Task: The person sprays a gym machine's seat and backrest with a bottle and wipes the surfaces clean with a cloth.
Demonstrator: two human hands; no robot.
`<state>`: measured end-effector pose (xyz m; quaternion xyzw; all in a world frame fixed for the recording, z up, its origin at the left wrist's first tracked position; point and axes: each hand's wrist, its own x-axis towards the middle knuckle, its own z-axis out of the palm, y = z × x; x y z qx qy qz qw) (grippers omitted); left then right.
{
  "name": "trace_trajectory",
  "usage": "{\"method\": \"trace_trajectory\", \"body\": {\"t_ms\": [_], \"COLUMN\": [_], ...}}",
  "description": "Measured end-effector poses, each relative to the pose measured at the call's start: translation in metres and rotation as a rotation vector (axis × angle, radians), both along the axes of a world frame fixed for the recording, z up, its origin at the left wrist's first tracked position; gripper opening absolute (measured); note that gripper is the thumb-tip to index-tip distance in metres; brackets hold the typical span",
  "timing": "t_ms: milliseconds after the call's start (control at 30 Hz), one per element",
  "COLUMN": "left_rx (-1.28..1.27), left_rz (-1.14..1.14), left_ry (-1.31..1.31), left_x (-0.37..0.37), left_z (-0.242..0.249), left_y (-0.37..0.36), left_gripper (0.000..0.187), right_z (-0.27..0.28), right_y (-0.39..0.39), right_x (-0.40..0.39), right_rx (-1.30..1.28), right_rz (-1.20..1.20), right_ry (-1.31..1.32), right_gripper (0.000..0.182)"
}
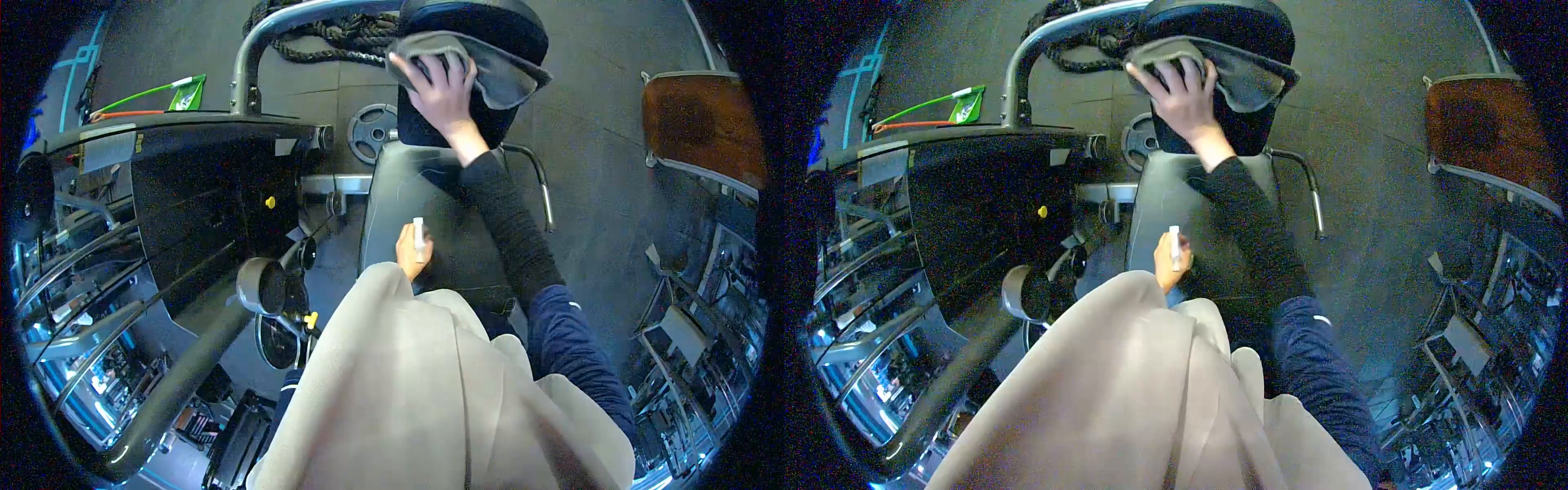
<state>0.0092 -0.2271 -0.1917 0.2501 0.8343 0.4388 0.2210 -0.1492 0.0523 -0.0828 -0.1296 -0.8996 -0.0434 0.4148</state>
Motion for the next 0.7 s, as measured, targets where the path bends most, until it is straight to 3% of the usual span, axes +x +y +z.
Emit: {"method": "trace_trajectory", "body": {"t_ms": [67,133,233,300,400,467,533,600,700], "left_rx": [-0.083,0.233,0.189,0.142,0.062,0.183,0.198,0.105,0.095], "left_rz": [0.091,0.307,0.284,0.235,0.185,0.286,0.283,0.184,0.144], "left_ry": [0.059,-0.377,-0.215,0.048,-0.004,-0.321,-0.303,0.054,0.037], "left_x": [0.001,0.016,0.032,0.034,0.028,0.026,0.025,0.03,0.025], "left_z": [-0.004,-0.008,-0.014,-0.019,-0.023,-0.016,-0.013,-0.024,-0.009], "left_y": [-0.005,-0.009,-0.014,-0.013,-0.013,-0.009,-0.006,-0.008,-0.004], "left_gripper": [0.022,0.023,0.029,0.03,0.033,0.035,0.041,0.05,0.065], "right_z": [0.0,-0.013,-0.007,-0.009,-0.007,0.01,0.027,0.022,0.016], "right_y": [0.026,0.05,0.073,0.08,0.086,0.078,0.059,0.046,0.017], "right_x": [0.023,0.049,0.082,0.102,0.102,0.097,0.079,0.057,0.033], "right_rx": [0.128,0.194,0.099,-0.202,-0.52,-0.414,-0.393,-0.375,-0.378], "right_rz": [0.092,0.027,-0.118,-0.233,-0.245,-0.273,-0.313,-0.291,-0.214], "right_ry": [-0.061,-0.082,-0.029,0.025,0.412,0.316,0.209,0.224,0.146], "right_gripper": [0.051,0.057,0.063,0.063,0.074,0.069,0.068,0.07,0.071]}}
